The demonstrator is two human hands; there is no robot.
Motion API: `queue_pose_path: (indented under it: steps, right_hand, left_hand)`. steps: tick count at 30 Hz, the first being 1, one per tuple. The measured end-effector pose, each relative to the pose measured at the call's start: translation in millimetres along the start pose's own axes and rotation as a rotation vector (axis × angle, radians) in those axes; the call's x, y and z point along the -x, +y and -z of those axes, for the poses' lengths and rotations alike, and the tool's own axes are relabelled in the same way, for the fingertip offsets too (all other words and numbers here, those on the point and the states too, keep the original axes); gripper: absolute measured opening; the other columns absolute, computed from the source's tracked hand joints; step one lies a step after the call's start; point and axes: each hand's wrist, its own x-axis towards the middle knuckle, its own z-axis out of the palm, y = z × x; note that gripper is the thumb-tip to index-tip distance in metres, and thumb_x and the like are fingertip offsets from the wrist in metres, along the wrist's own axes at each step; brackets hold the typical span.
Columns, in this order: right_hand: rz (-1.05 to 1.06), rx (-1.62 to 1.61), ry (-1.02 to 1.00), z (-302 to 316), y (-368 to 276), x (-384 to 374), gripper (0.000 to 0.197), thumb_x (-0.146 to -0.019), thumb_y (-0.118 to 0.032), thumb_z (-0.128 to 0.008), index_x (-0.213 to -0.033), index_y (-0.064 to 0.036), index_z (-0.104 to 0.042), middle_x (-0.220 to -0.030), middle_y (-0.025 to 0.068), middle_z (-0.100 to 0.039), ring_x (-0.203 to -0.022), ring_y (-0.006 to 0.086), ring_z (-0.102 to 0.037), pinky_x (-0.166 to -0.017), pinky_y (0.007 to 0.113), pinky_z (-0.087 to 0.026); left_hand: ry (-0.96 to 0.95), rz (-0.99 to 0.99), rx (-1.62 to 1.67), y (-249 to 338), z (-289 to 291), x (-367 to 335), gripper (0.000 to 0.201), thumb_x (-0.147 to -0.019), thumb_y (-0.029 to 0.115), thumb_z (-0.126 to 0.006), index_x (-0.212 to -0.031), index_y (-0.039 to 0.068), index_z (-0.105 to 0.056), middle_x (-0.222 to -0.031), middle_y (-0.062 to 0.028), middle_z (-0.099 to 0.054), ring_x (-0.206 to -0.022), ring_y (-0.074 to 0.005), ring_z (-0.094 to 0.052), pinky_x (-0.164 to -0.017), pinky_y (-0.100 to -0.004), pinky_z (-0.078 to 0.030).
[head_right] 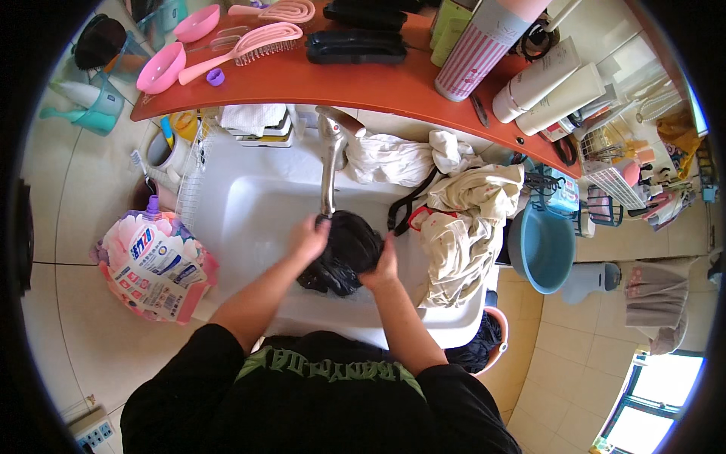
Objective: The person washes several items of clothing by hand in a sink, using a cleaning product from a pink bag, scrubbing the fabric against itself, and then placing the items into a bucket.
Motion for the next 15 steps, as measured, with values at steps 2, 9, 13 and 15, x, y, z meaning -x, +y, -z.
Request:
queue_pose_path:
  steps: [2, 9, 13, 15]
  right_hand:
    - [0.050, 0.052, -0.006, 19, -26, -7, 0.059, -0.081, -0.049, -0.051, -0.126, -0.0117, -0.041, -0.115, 0.0042, -0.052, -0.100, 0.0280, -0.054, -0.089, 0.044, -0.041]
    - [-0.021, 0.814, 0.274, 46, -17, -7, 0.060, -0.080, -0.037, -0.060, -0.126, -0.0091, -0.034, -0.114, 0.0068, -0.047, -0.090, 0.0200, -0.052, -0.071, 0.028, -0.044]
    - [0.217, 0.692, 0.278, 68, -8, -33, 0.045, -0.082, -0.030, -0.060, -0.117, -0.0063, -0.044, -0.104, 0.0041, -0.055, -0.086, 0.0127, -0.051, -0.066, 0.025, -0.043]
    - [0.373, 0.533, 0.205, 40, 7, -28, 0.042, -0.083, -0.028, -0.058, -0.117, -0.0078, -0.044, -0.107, 0.0050, -0.054, -0.089, 0.0164, -0.053, -0.069, 0.029, -0.044]
  left_hand:
    - [-0.010, 0.047, -0.094, -41, 1, -10, 0.034, -0.080, 0.036, -0.055, -0.100, 0.008, -0.057, -0.091, -0.0168, -0.059, -0.084, -0.0350, -0.056, -0.072, -0.0446, -0.045]
    - [-0.378, 0.100, -0.050, -68, 3, -3, 0.047, -0.067, 0.029, -0.065, -0.104, 0.002, -0.056, -0.096, -0.0220, -0.059, -0.094, -0.0346, -0.056, -0.080, -0.0386, -0.045]
    - [-0.173, 0.263, 0.594, -43, -14, -4, 0.041, -0.064, 0.016, -0.062, -0.101, -0.001, -0.057, -0.092, -0.0186, -0.062, -0.088, -0.0286, -0.059, -0.077, -0.0355, -0.045]
    - [-0.340, 0.242, 0.809, -8, 3, 17, 0.046, -0.063, 0.007, -0.063, -0.107, -0.005, -0.053, -0.093, -0.0112, -0.060, -0.086, -0.0190, -0.057, -0.078, -0.0304, -0.044]
